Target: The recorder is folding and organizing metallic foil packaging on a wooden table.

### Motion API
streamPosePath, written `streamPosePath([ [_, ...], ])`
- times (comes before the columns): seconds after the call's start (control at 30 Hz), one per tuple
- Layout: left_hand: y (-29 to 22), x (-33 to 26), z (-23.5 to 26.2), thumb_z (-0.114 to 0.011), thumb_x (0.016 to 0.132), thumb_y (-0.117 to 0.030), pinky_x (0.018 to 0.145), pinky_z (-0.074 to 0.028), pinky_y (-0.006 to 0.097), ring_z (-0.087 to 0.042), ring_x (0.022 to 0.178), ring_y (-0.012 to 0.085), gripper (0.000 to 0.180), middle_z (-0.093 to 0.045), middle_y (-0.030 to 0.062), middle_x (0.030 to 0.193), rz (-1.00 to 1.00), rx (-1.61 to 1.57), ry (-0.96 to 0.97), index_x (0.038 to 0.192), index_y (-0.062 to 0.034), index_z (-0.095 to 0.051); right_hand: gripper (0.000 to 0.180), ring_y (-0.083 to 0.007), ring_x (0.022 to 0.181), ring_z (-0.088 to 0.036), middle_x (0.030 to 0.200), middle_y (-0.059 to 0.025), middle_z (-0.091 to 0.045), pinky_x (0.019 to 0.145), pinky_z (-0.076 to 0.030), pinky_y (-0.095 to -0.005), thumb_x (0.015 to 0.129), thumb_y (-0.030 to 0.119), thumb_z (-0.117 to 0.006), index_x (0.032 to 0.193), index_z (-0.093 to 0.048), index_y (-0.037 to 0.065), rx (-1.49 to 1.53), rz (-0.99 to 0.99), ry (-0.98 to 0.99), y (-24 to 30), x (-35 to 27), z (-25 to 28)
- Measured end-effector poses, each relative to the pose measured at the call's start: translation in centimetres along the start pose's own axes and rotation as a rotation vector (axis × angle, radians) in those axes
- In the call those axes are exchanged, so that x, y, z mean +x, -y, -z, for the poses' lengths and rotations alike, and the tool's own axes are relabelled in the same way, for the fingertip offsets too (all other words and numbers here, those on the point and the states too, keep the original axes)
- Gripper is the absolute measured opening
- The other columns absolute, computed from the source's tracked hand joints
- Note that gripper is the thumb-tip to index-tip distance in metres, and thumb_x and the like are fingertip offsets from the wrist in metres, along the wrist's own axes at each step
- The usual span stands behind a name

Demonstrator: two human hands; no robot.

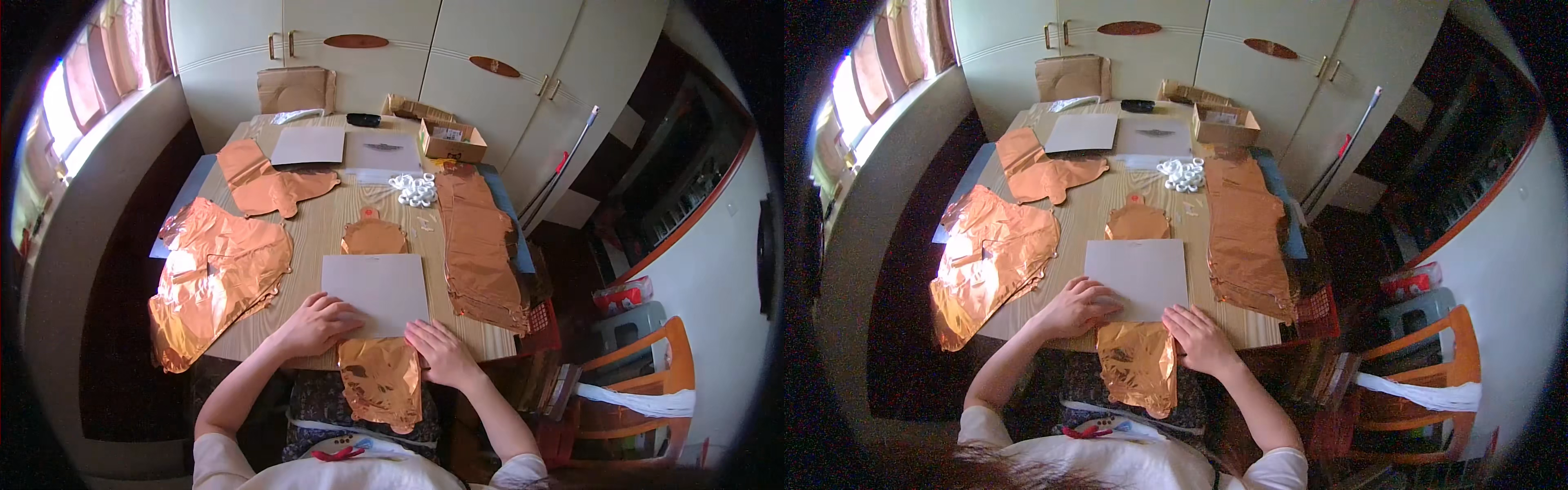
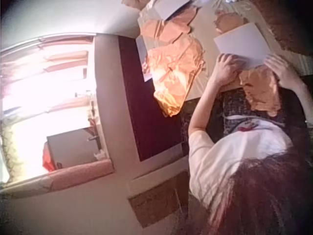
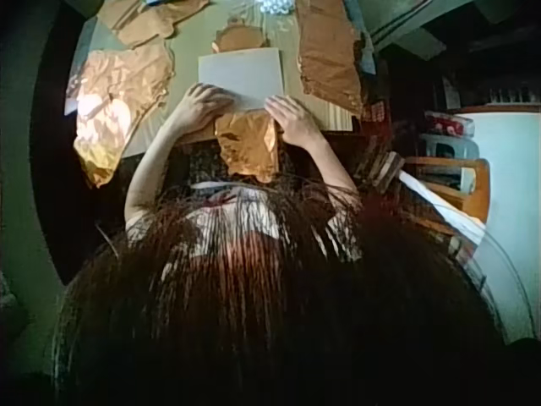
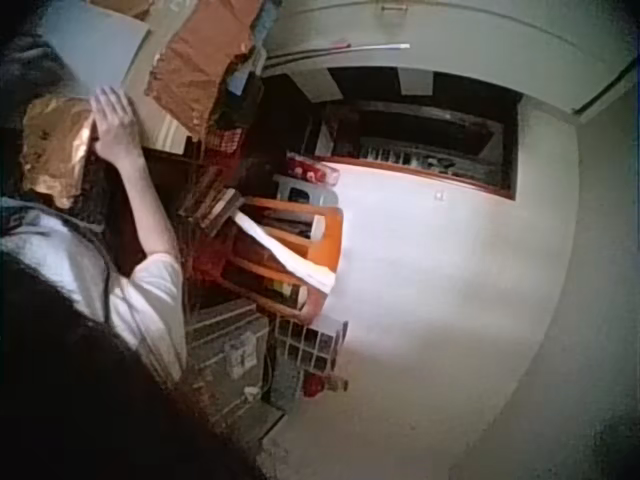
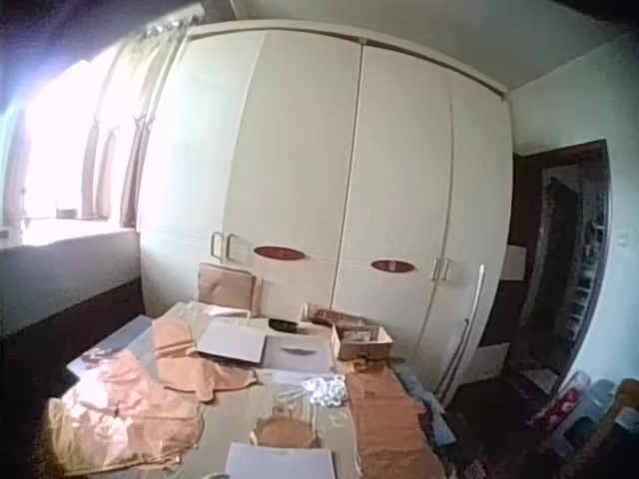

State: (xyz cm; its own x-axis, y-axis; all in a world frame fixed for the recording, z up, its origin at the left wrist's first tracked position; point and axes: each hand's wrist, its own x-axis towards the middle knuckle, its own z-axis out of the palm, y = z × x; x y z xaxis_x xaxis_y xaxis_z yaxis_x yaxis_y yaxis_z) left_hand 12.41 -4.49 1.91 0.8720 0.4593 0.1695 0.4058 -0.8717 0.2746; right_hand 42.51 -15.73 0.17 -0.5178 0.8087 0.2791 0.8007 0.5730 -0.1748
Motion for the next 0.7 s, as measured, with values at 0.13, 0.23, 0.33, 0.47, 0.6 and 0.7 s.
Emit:
streamPosePath([
  [0.13,-2.0,-1.3,1.9,-0.067,0.081,-0.042,0.11,-0.03,0.048,-0.042,0.131,0.0275,0.06,-0.051,0.0102,0.135,0.031,-0.077,0.116,0.131,-0.0121,-0.054,0.064,-0.0272,0.129,-0.048,0.135,-0.012,-0.053,0.11,-0.035,-0.0462,0.073,0.023,-0.073,0.13,-0.052,0.006,0.073,-0.031,-0.032,0.4,0.2,0.3],
  [0.23,-3.3,-2.5,2.3,-0.075,0.066,-0.059,0.11,-0.031,0.049,-0.041,0.133,0.0316,0.091,-0.048,0.0146,0.138,-0.058,0.0,0.072,0.136,-0.0081,-0.048,0.06,-0.0276,0.128,-0.049,0.135,-0.0117,-0.054,0.11,-0.035,-0.0466,0.075,0.024,-0.072,0.13,-0.052,0.008,0.089,-0.047,-0.037,0.5,0.3,0.4],
  [0.33,-3.4,-2.9,1.4,-0.076,0.068,-0.051,0.11,-0.032,0.049,-0.042,0.132,0.0317,0.084,-0.048,0.0151,0.137,-0.051,0.025,0.051,0.135,-0.007,-0.049,0.057,-0.0278,0.127,-0.05,0.133,-0.0114,-0.055,0.11,-0.036,-0.0468,0.077,0.025,-0.071,0.128,-0.053,0.009,0.102,-0.051,-0.055,0.4,0.3,0.2],
  [0.47,-3.0,-2.8,-0.1,-0.078,0.067,-0.04,0.107,-0.036,0.048,-0.045,0.129,0.0316,0.074,-0.051,0.0126,0.135,-0.035,0.02,-0.031,0.13,-0.0087,-0.053,0.055,-0.028,0.124,-0.053,0.13,-0.011,-0.057,0.108,-0.038,-0.0469,0.078,0.027,-0.071,0.127,-0.054,0.01,0.135,-0.057,-0.082,0.0,0.4,-0.2],
  [0.6,-2.7,-2.6,-0.6,-0.076,0.071,-0.031,0.102,-0.04,0.046,-0.051,0.124,0.0297,0.056,-0.057,0.0094,0.127,-0.02,-0.01,-0.112,0.121,-0.0101,-0.06,0.052,-0.0274,0.123,-0.054,0.128,-0.011,-0.059,0.107,-0.039,-0.0466,0.078,0.025,-0.072,0.125,-0.054,0.011,0.18,-0.062,-0.082,-0.3,0.7,-0.1],
  [0.7,-2.5,-2.6,-1.2,-0.074,0.073,-0.027,0.1,-0.041,0.045,-0.054,0.121,0.0279,0.046,-0.062,0.0077,0.12,0.002,-0.027,-0.166,0.115,-0.0108,-0.064,0.045,-0.0273,0.118,-0.058,0.122,-0.0108,-0.063,0.103,-0.043,-0.045,0.078,0.019,-0.072,0.119,-0.059,0.011,0.173,-0.053,-0.12,-0.2,1.1,0.4],
])
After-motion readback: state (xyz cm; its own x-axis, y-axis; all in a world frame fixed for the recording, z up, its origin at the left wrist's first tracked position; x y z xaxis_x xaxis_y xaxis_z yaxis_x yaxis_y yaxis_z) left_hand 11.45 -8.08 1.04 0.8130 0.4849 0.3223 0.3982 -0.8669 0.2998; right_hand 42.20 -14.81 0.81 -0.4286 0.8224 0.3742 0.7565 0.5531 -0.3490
